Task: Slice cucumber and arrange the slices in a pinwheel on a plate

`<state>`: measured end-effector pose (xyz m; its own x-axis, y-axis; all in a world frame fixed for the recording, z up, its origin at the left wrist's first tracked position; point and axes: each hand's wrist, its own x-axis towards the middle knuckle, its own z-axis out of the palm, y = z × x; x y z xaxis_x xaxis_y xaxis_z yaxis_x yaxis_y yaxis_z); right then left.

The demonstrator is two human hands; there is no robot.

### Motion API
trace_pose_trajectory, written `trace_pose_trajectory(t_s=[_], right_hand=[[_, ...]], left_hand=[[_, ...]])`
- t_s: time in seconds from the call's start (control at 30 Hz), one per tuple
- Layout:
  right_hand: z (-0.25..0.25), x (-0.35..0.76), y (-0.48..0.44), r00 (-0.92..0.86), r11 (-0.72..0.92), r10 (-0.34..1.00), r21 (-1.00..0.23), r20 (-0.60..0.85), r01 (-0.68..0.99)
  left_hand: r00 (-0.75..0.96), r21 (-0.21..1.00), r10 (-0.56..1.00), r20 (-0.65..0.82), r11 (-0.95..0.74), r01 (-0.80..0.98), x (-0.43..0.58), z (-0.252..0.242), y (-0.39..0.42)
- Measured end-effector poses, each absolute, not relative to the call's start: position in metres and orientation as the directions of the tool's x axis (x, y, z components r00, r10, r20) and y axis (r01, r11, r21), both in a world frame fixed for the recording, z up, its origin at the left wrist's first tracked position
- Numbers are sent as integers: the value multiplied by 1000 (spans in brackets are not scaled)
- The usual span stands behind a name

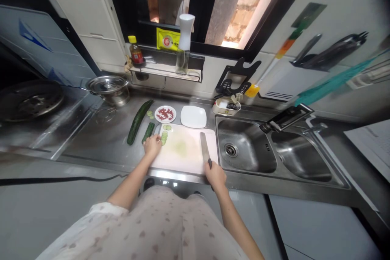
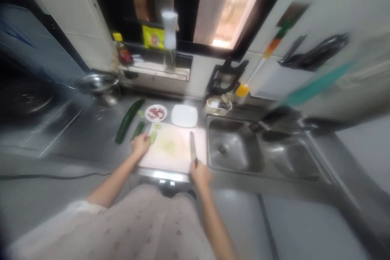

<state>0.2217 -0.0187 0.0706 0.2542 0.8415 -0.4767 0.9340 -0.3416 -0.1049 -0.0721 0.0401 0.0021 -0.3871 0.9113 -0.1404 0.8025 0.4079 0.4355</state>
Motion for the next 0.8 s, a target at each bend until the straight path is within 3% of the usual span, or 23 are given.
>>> trace_pose_trajectory(t_s=[0.23,0.6,0.8], right_hand=[[75,219,-17,232,-322,845,-114,-481,940],[75,220,-17,231,-327,837,-115,-496,938],[76,221,-17,232,-325,838,-112,-493,939]], left_hand=[[-369,469,923,-106,374,800,-59,12,64],[-326,282,937,-124,348,894,-50,16,106],[-302,304,945,-122,325,895,-51,12,112]])
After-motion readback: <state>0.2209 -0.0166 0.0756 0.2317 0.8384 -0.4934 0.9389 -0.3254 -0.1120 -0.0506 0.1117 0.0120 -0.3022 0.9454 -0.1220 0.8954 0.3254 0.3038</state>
